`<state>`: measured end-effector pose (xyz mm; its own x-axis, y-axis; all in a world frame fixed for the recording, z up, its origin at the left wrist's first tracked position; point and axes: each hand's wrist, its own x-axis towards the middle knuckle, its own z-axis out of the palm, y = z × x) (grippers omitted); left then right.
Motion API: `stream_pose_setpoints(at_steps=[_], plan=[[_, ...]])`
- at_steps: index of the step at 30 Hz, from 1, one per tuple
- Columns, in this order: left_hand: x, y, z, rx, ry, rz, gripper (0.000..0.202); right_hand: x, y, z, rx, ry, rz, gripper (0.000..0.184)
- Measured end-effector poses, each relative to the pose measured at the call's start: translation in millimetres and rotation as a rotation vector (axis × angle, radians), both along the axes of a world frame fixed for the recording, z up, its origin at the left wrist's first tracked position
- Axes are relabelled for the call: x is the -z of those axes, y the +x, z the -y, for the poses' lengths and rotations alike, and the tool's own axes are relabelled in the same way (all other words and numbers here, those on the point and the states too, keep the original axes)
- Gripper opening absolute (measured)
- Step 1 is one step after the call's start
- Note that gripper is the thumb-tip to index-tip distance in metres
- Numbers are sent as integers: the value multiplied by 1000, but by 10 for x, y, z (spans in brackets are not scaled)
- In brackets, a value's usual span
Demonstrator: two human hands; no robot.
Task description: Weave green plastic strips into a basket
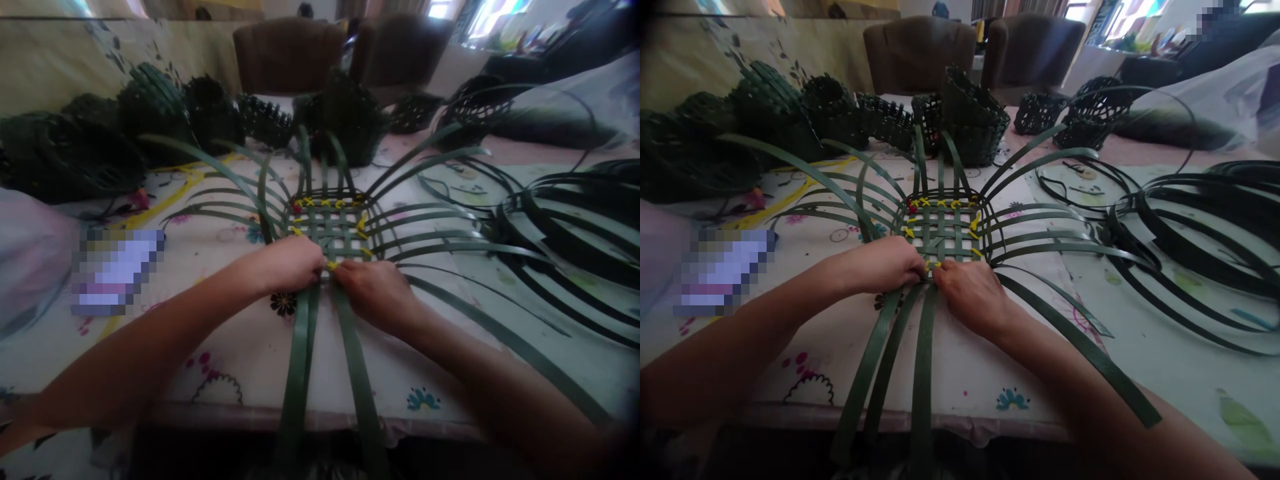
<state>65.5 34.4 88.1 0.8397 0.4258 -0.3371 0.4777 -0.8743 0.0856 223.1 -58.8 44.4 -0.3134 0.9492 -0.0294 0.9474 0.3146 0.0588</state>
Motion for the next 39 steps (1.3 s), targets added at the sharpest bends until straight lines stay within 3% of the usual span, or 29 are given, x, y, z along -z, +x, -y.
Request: stream_pose_setpoints(at_steps=[6, 12, 16, 21, 23, 28, 33, 36, 39], plan=[[118, -7, 4, -68, 65, 38, 19, 24, -4, -23, 9, -32, 14, 24], [243, -190, -96, -62, -84, 326, 18, 36, 2, -22, 30, 21, 10, 23], [197, -140, -77, -108, -150, 346, 21, 18, 7, -45, 36, 25, 21, 23], [77, 24, -36, -59, -286, 261, 23, 35, 7, -98, 59, 33, 10, 22], [70, 58, -13, -87, -271, 252, 23, 50, 8, -119, 66, 50, 0, 21], [236, 25, -7, -102, -178, 413, 18, 40, 40, -105, 81, 60, -71, 24], [424, -46, -84, -126, -166, 500, 22, 6, 92, 103, 54, 116, -175, 24], [468, -63, -113, -124, -178, 543, 23, 13, 56, 271, 48, 158, -142, 32], [476, -71, -123, -131, -208, 583, 22, 71, 34, 361, 151, 121, -125, 34]])
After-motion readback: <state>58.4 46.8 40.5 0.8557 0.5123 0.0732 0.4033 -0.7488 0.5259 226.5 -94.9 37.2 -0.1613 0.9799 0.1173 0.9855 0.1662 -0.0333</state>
